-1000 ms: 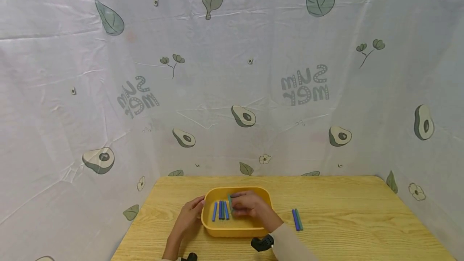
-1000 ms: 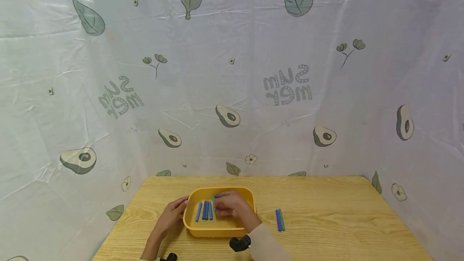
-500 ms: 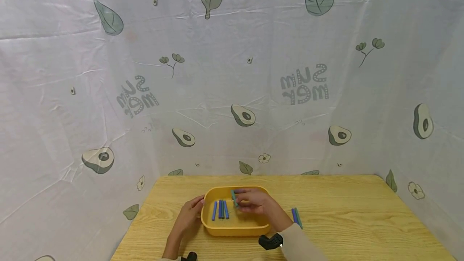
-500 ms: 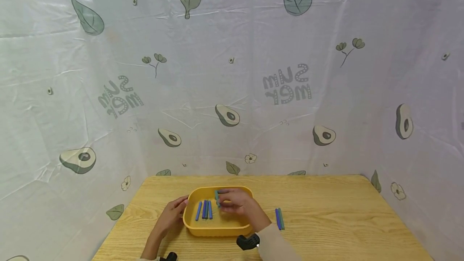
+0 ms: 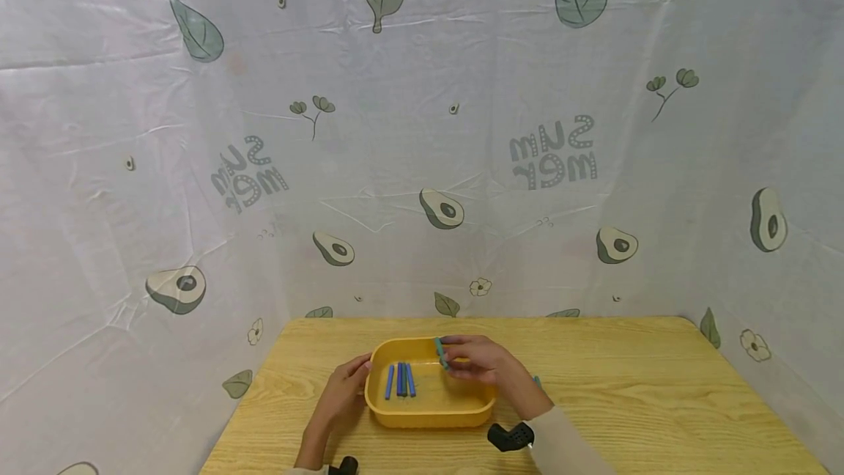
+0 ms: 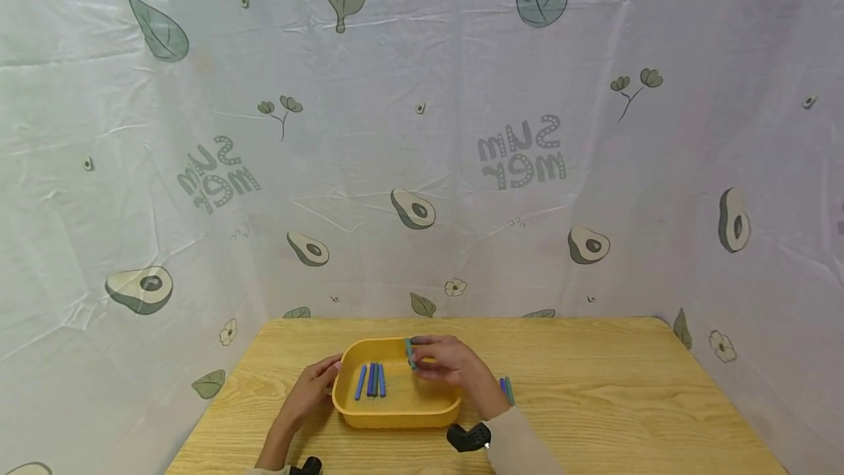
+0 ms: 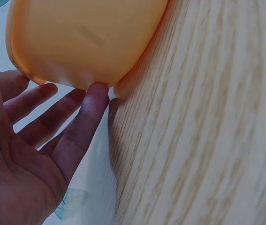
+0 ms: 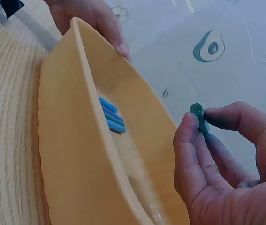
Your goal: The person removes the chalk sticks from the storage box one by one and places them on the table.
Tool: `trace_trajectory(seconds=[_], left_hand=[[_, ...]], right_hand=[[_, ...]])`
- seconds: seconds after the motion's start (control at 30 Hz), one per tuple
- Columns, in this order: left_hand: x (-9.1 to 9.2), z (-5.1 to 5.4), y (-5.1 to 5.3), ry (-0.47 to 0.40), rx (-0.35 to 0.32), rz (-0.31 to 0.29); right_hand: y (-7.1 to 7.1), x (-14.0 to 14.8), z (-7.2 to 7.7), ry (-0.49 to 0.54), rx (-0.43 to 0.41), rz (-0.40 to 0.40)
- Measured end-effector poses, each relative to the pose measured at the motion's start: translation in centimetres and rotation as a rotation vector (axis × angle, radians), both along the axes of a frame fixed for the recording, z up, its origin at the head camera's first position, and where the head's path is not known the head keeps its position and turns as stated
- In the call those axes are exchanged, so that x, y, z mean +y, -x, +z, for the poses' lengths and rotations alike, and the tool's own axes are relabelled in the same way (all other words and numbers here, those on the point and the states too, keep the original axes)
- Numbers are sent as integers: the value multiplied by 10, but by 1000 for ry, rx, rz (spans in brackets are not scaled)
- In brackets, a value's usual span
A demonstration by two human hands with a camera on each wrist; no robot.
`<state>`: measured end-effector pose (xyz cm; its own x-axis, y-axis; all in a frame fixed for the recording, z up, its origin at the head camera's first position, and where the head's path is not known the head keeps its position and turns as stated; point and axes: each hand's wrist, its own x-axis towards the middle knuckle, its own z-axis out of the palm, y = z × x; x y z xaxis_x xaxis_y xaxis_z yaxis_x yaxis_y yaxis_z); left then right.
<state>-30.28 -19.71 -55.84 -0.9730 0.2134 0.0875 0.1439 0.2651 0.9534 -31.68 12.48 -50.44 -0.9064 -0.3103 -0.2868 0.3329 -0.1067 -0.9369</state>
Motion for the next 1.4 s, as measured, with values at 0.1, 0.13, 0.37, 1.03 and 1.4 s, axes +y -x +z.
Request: trace_trajectory(seconds=[0.1,0.13,0.37,1.03,1.4], left_hand=[[0,0,1,-19,-9,-14],[-1,0,1,-21,-8,-17],[-2,-1,3,-4,-1,-14],[-1,-3,4,22,17,-6],[-2,-4,3,62,54,-1]], right_hand=[[-1,4,1,6,9,20],[-2,4,2,11,11,28],[-6,10,6,39,19,58],[-14,43,12,73,32,56],[-16,58,12,81,36,45]])
